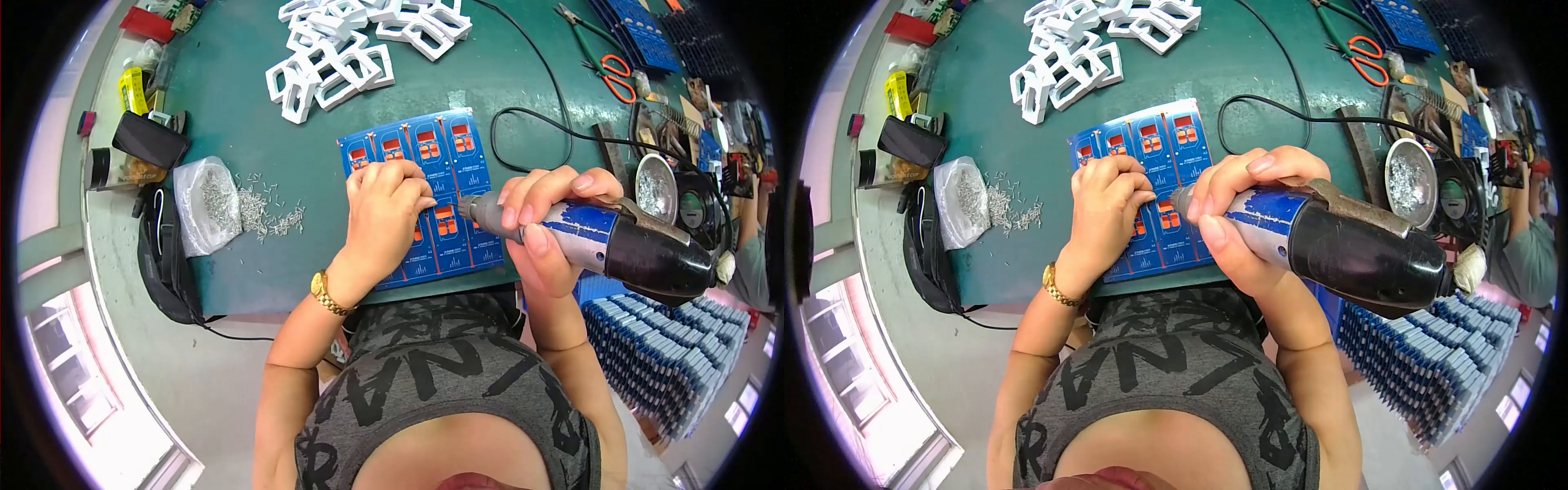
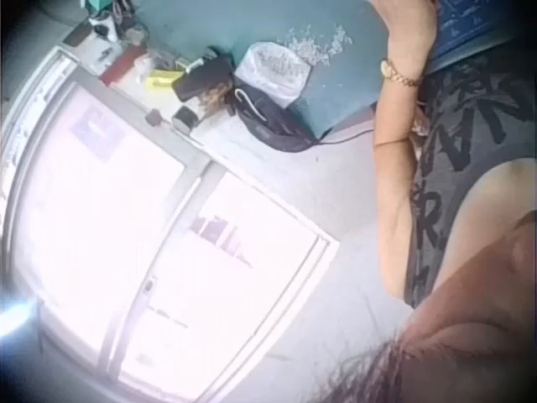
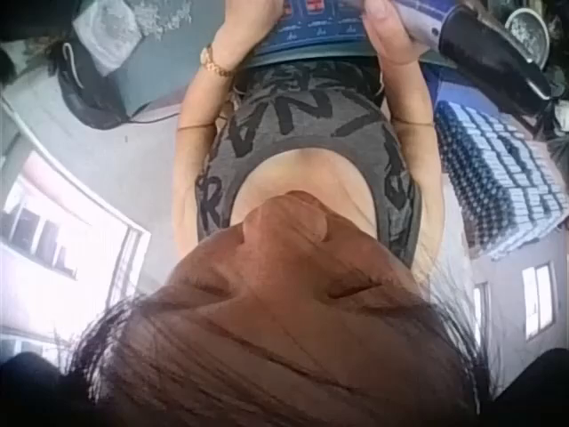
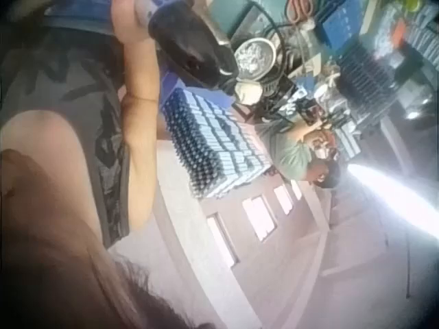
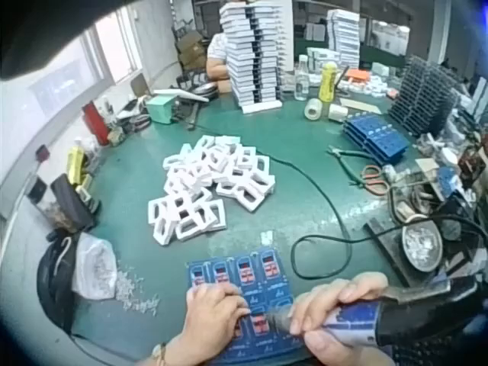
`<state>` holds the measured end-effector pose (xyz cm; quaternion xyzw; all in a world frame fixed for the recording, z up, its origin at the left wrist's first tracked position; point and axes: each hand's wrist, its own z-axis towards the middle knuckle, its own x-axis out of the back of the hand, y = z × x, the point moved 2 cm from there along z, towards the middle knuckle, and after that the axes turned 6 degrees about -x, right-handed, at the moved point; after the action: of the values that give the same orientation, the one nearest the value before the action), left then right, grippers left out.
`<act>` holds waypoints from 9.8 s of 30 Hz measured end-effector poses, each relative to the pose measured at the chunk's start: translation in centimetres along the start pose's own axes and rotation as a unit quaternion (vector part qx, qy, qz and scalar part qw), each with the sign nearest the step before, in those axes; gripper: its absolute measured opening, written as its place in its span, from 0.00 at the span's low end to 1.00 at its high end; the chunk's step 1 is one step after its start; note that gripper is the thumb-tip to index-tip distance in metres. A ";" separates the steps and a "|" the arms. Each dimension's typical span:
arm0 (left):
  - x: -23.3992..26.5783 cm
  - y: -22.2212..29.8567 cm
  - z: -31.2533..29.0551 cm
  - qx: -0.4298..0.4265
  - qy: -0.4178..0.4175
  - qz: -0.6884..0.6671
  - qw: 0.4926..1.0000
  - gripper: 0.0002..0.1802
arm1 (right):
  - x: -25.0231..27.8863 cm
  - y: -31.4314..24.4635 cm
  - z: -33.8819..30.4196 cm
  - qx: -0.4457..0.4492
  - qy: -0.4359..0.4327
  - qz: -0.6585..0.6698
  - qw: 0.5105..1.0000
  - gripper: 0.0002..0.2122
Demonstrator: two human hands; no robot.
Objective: The person assembles electronic components onto a circuit board and into plastic housings, securing them with screws. The assembly is performed by hand, using an electric screwdriver and pliers.
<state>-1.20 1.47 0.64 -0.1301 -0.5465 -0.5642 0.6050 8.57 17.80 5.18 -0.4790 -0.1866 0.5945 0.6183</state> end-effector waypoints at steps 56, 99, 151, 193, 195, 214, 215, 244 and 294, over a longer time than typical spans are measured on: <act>3.3 -0.8 -0.2 0.169 0.073 -0.330 0.926 0.03 | -0.6 -0.5 1.7 0.043 -0.007 0.016 0.999 0.25; -1.0 -0.3 2.5 -0.068 -0.045 -0.103 0.991 0.07 | -0.2 0.1 1.8 0.005 -0.005 -0.049 0.999 0.25; -2.2 1.4 3.3 -0.047 -0.042 -0.023 0.998 0.11 | 1.5 -2.1 0.1 0.031 0.007 -0.079 0.996 0.25; 8.3 -7.2 -7.2 0.283 0.011 0.127 0.951 0.08 | -1.9 0.4 3.1 -0.029 -0.108 -0.165 0.980 0.24; 8.0 -7.2 -6.9 0.253 0.022 0.138 0.957 0.05 | -2.1 0.5 3.2 -0.032 -0.115 -0.158 0.980 0.24; 0.6 -0.2 3.1 -0.008 -0.001 -0.122 0.992 0.04 | 3.3 -1.9 0.6 0.093 0.050 0.016 0.994 0.26; -0.7 0.4 3.7 -0.055 -0.026 -0.103 0.993 0.04 | 3.3 -1.9 0.3 0.094 0.052 0.012 0.994 0.26; -3.7 1.3 5.3 -0.128 -0.069 -0.099 0.984 0.04 | 4.0 -0.8 -0.8 0.095 0.043 -0.014 0.994 0.26; 7.9 -11.7 -3.8 0.221 0.053 0.090 0.970 0.06 | 5.2 -3.6 1.2 0.092 -0.123 -0.066 0.986 0.27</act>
<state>-10.71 -9.57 0.23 -0.0114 -0.6108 -0.3791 0.6951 10.78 23.54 6.88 -0.3295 -0.2372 0.6214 0.6701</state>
